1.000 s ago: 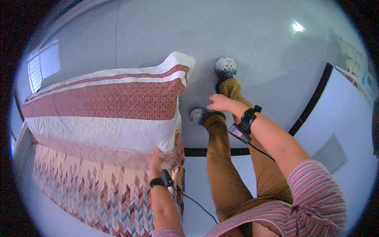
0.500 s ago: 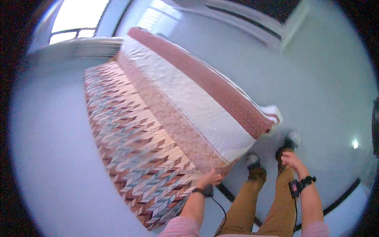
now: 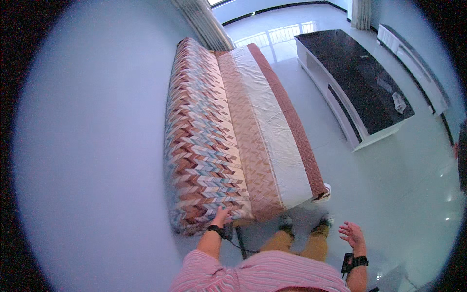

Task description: The person adjusts a cover on a sofa, picks up a cloth from a table, wipes a metal railing on a balcony, and then rinses the cloth in a kitchen sink.

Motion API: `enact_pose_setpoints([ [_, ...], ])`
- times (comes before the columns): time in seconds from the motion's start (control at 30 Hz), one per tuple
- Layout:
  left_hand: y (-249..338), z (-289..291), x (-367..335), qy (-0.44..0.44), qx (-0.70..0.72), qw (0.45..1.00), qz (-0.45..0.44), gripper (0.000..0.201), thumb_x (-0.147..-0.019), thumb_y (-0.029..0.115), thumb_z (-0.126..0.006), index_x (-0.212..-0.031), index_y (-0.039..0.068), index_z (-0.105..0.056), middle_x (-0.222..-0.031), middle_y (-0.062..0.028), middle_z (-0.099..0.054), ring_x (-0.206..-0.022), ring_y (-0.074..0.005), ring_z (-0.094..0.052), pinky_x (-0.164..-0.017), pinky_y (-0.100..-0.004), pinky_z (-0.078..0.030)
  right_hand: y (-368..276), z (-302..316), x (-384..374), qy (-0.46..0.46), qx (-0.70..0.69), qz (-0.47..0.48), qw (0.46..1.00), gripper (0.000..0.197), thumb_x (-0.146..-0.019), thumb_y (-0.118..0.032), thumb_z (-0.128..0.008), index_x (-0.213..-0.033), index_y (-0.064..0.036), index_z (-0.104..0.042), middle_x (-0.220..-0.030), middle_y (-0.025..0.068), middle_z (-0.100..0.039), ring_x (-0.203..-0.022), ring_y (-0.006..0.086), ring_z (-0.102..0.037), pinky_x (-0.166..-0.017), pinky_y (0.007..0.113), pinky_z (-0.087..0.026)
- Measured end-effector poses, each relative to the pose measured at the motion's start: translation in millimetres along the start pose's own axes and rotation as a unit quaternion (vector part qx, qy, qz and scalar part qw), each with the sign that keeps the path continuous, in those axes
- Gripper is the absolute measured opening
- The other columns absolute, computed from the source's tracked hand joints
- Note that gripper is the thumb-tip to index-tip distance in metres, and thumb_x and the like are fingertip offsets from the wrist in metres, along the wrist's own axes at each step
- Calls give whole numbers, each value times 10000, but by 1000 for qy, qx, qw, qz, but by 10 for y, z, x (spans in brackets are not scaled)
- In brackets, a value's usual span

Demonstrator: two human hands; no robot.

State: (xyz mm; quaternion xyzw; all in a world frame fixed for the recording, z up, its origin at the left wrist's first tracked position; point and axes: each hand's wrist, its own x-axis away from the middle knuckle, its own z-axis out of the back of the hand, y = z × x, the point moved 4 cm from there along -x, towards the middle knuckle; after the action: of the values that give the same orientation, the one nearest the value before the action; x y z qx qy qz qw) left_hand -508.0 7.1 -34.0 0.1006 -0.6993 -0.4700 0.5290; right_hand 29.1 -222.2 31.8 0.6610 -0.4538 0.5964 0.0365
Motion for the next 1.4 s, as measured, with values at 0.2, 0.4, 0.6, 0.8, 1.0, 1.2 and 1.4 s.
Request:
enact_pose_setpoints([
  [0.2,203,-168,628,239,120,949,165,659,-790,284,-488,-1262,85,-73,-992,-104,-476,-939,-218,-444,-772,-400,-377,-372,-334,508,-3,10,38,999,273,-794,-250,-476,-981,-53,-447,-875,108,-557,-740,195,-555,-612,329,-464],
  [0.4,-1034,-44,818,263,207,923,192,337,-767,260,-485,-1013,32,-456,-852,-91,-503,-797,-187,-486,-654,-309,-429,-742,144,909,-1,-10,115,993,291,-792,-252,-468,-1000,-51,-442,-857,102,-559,-747,190,-549,-633,330,-454],
  [0.6,-909,-1102,542,178,215,933,227,237,-796,276,-415,-829,44,-455,-680,-82,-461,-618,-204,-443,-534,-332,-379,-572,1582,1742,102,-102,131,981,276,-787,-236,-469,-989,-49,-452,-832,97,-561,-739,185,-539,-653,334,-441],
  [0.8,-413,-2138,-133,54,179,977,106,397,-783,322,-478,-1051,29,-484,-998,-91,-532,-845,-188,-509,-697,-301,-420,-199,2579,2143,127,-204,152,959,204,-788,-216,-473,-921,-61,-479,-804,90,-566,-716,178,-535,-633,325,-436],
  [1.0,802,-3677,-401,111,218,964,105,369,-779,266,-505,-1036,10,-437,-1007,-99,-462,-789,-217,-528,-627,-369,-444,2,3612,2096,147,-255,151,943,260,-782,-255,-474,-984,-92,-496,-842,54,-571,-737,185,-538,-681,350,-418],
  [1.2,743,-3858,-484,127,192,964,133,359,-768,218,-520,-1051,21,-419,-1043,-107,-421,-800,-238,-516,-656,-410,-442,-719,3713,1741,116,-288,114,944,255,-773,-220,-508,-976,-66,-498,-852,66,-535,-790,180,-502,-675,344,-421],
  [1.4,413,-4124,-1076,253,189,928,197,334,-757,185,-512,-1033,19,-425,-978,-118,-450,-769,-256,-507,-615,-415,-434,-1881,4201,1395,92,-294,169,936,197,-782,-183,-494,-935,-65,-531,-828,47,-568,-721,162,-527,-654,323,-430],
])
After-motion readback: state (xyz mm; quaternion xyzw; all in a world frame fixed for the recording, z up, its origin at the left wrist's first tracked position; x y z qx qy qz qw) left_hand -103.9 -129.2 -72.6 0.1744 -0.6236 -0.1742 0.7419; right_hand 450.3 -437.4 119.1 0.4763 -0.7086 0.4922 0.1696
